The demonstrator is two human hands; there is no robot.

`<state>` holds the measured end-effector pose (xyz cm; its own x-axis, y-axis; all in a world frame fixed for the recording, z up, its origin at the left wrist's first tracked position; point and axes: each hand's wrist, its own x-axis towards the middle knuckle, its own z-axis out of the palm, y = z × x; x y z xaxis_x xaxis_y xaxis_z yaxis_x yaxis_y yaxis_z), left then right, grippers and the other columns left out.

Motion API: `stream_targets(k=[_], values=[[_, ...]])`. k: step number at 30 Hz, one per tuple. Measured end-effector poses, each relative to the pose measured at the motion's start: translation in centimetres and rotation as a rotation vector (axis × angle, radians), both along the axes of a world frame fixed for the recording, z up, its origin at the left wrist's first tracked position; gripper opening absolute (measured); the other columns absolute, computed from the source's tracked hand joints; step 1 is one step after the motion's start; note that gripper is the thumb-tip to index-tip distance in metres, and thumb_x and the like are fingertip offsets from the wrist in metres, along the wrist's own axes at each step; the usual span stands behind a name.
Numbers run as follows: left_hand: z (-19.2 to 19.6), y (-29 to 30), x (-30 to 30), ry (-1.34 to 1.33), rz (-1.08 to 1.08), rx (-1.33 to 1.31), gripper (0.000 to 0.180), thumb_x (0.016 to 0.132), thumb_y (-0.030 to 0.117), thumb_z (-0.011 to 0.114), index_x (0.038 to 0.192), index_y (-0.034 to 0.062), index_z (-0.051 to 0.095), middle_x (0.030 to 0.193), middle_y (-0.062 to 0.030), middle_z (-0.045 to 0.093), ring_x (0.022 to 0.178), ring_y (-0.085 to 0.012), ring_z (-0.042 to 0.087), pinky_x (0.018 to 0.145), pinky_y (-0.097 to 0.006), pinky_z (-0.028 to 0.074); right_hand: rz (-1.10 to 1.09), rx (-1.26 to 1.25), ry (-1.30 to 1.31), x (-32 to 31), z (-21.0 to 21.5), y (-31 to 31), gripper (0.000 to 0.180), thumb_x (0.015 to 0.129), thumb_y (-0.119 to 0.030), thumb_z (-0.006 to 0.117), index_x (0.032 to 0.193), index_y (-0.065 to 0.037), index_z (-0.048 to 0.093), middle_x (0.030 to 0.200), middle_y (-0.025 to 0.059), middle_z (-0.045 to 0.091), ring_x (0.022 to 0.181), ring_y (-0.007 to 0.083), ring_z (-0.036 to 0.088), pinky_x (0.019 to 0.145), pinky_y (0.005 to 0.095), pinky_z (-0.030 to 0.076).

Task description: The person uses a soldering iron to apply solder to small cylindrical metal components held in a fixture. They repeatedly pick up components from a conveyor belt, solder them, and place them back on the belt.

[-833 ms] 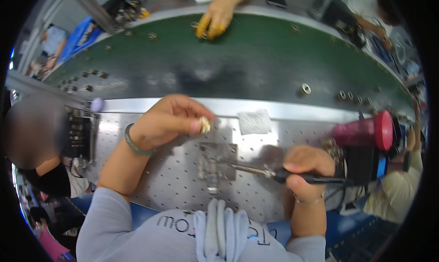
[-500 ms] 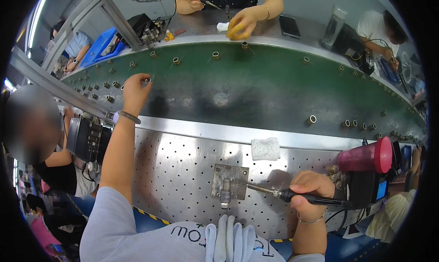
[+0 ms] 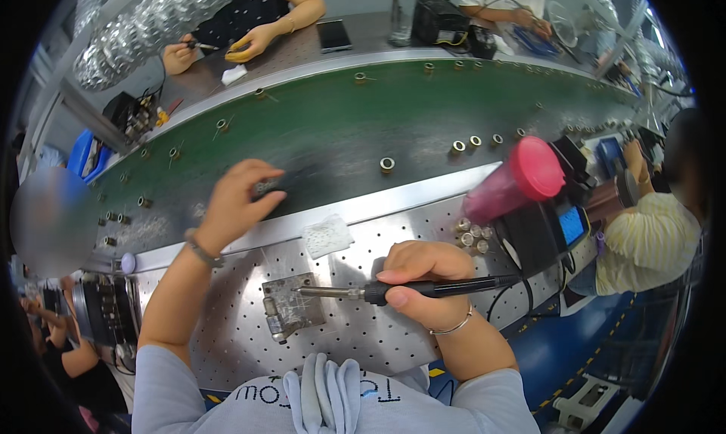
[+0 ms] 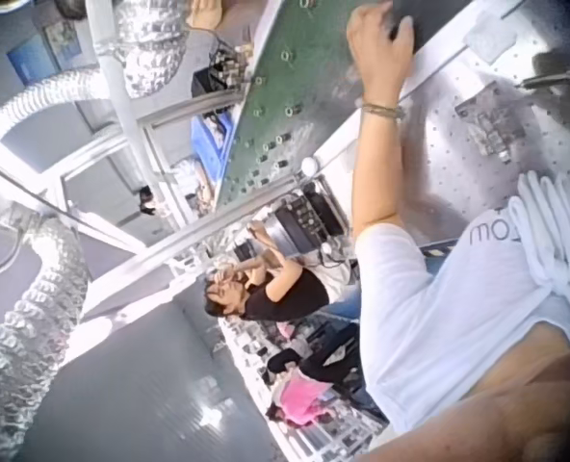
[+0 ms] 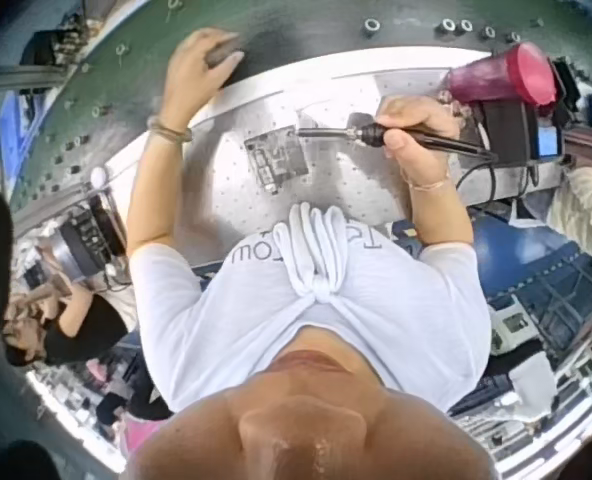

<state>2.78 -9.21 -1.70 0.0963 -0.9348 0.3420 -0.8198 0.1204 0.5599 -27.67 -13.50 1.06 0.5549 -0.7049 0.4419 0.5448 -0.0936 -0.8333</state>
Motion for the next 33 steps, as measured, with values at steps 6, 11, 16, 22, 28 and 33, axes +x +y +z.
stream_targets(k=[6, 11, 16, 22, 28, 33], values=[[-0.2, -9.0, -8.8, 0.125, -0.212, 0.086, 0.048, 0.074, 0.019, 0.074, 0.117, 0.0034, 0.057, 0.094, -0.0108, 0.058, 0.080, -0.0228, 0.059, 0.071, -0.033, 0.048, -0.019, -0.018, -0.046, -0.5, 0.7, 0.1, 0.016, 0.073, -0.004, 0.075, 0.083, 0.003, 0.065, 0.072, 0.0098, 0.064, 0.063, 0.0182, 0.058, 0.058, 0.0283, 0.045], [-1.9, -11.2, -10.1, -0.008, -0.208, 0.089, 0.027, 0.076, 0.019, 0.070, 0.097, 0.0025, 0.064, 0.094, -0.0147, 0.060, 0.089, -0.0330, 0.058, 0.078, -0.040, 0.047, 0.016, -0.042, -0.039, -0.5, 0.9, -0.1, 0.016, 0.073, -0.001, 0.074, 0.085, 0.003, 0.065, 0.070, 0.0101, 0.063, 0.061, 0.0167, 0.057, 0.055, 0.0269, 0.042], [-1.8, -5.9, -5.1, -0.038, -0.109, 0.024, 0.018, 0.074, 0.009, 0.072, 0.091, 0.0031, 0.067, 0.085, -0.0092, 0.060, 0.074, -0.0212, 0.060, 0.064, -0.030, 0.049, -0.018, -0.074, 0.025, -0.5, 1.0, 0.0, 0.014, 0.073, 0.001, 0.073, 0.084, 0.003, 0.064, 0.069, 0.0094, 0.061, 0.058, 0.0150, 0.055, 0.053, 0.0256, 0.039], [2.0, 6.3, -1.1, 1.071, -0.014, 0.409, 0.026, 0.076, 0.001, 0.071, 0.102, -0.0028, 0.067, 0.092, -0.0048, 0.065, 0.078, -0.0093, 0.059, 0.069, -0.023, 0.050, -0.079, -0.027, 0.140, 0.7, 0.1, 0.9, 0.014, 0.073, 0.005, 0.070, 0.085, 0.004, 0.063, 0.069, 0.0090, 0.061, 0.059, 0.0129, 0.055, 0.055, 0.0236, 0.041], [0.8, 9.9, -2.1, 1.494, -0.389, 0.582, 0.023, 0.077, -0.001, 0.070, 0.100, -0.0040, 0.067, 0.093, -0.0085, 0.067, 0.080, -0.0103, 0.062, 0.069, -0.021, 0.050, -0.021, 0.033, 0.216, 1.7, 0.1, 1.4, 0.012, 0.075, -0.001, 0.070, 0.083, 0.003, 0.062, 0.068, 0.0083, 0.059, 0.056, 0.0117, 0.052, 0.051, 0.0233, 0.039], [0.1, 9.9, -2.4, 1.516, -0.361, 0.543, 0.019, 0.079, 0.001, 0.069, 0.098, -0.0032, 0.067, 0.095, -0.0101, 0.066, 0.082, -0.0127, 0.062, 0.072, -0.023, 0.050, 0.041, -0.022, 0.166, 2.0, -0.8, 1.4, 0.013, 0.075, -0.002, 0.070, 0.083, 0.003, 0.062, 0.066, 0.0076, 0.059, 0.056, 0.0123, 0.051, 0.052, 0.0227, 0.038]])
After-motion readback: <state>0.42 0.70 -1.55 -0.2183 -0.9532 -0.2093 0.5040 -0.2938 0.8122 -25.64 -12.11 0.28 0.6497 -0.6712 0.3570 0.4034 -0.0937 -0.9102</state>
